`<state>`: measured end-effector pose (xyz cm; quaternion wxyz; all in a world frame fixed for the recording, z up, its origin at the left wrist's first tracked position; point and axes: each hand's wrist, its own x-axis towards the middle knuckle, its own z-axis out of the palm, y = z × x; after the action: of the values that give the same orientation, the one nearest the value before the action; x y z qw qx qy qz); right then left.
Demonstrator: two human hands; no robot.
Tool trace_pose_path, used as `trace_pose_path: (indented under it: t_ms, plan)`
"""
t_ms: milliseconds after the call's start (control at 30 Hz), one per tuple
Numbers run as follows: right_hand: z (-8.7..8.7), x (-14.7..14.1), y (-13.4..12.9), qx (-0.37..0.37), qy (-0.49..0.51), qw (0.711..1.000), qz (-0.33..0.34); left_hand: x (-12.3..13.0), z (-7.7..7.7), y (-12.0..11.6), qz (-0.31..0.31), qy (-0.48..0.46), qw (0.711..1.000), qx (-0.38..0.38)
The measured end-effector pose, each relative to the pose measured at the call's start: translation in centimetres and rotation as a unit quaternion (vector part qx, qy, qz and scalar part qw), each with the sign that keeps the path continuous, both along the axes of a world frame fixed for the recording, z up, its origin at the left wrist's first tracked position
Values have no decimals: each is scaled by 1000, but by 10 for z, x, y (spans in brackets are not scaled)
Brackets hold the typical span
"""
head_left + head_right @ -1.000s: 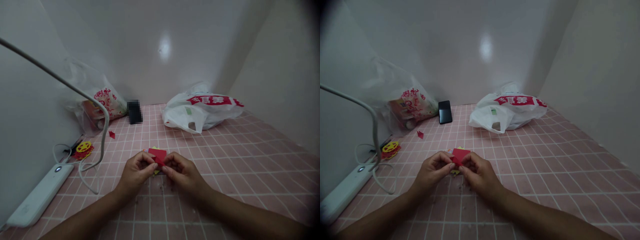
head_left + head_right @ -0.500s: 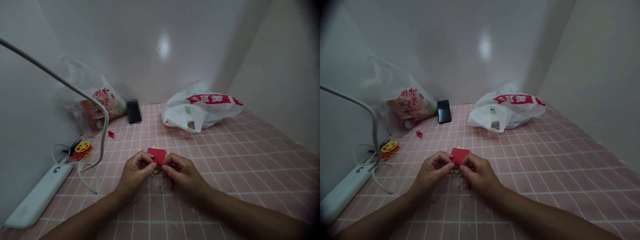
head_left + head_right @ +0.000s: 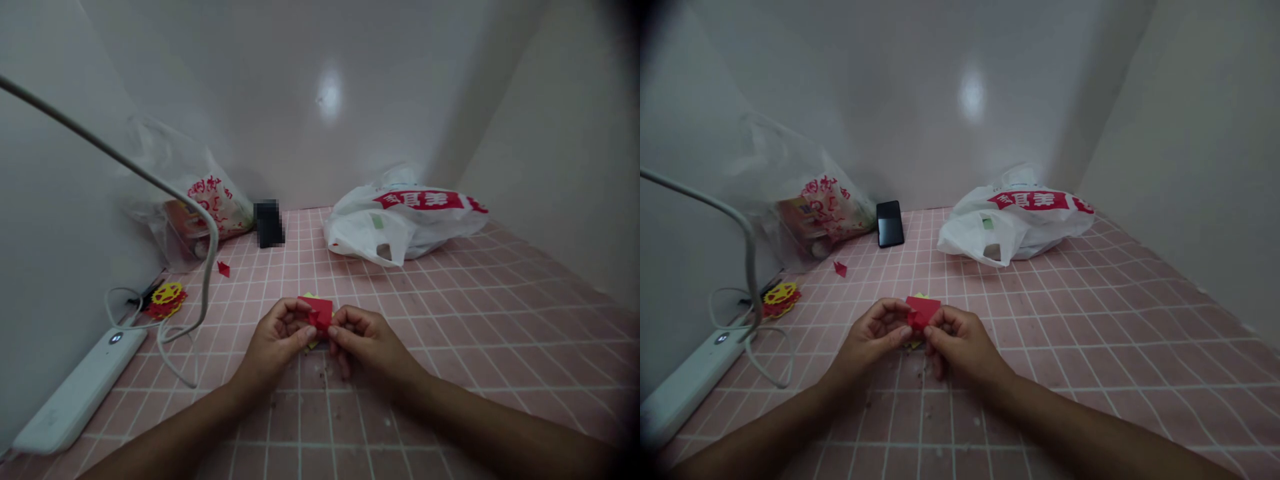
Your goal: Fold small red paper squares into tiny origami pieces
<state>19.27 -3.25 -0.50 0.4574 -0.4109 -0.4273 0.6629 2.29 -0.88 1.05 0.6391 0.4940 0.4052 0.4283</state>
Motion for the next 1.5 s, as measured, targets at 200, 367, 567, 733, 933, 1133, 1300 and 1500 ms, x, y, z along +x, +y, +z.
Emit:
trace_pose_path:
  t_ms: [200,367,567,733,933,1133,1300,1500]
  plan:
    - [0,-1,0,-4,6,1000,-1,-2,-2,0,-18,-10,1000,-7]
    - [-1,-2,0,-6,8,1000,7,0,-1,-2,-9,-1,1000,7]
    - [-2,-2,0,-18,22,1000,9,2,1,-3,5,2,1000,4]
    - [-2,-2,0,-31,59,998,17,2,1,-5,17,5,1000,6]
    - [-3,-1,2,-39,73,996,24,-1,0,-4,-11,4,1000,10]
    - [-4,0,2,-37,71,997,24,-6,0,-3,-31,35,999,19]
    - [-6,0,1,-41,59,997,39,-6,-1,-1,-53,37,997,34]
    - [-7,-1,-1,-25,41,997,63,-3,-4,-3,-53,24,997,42]
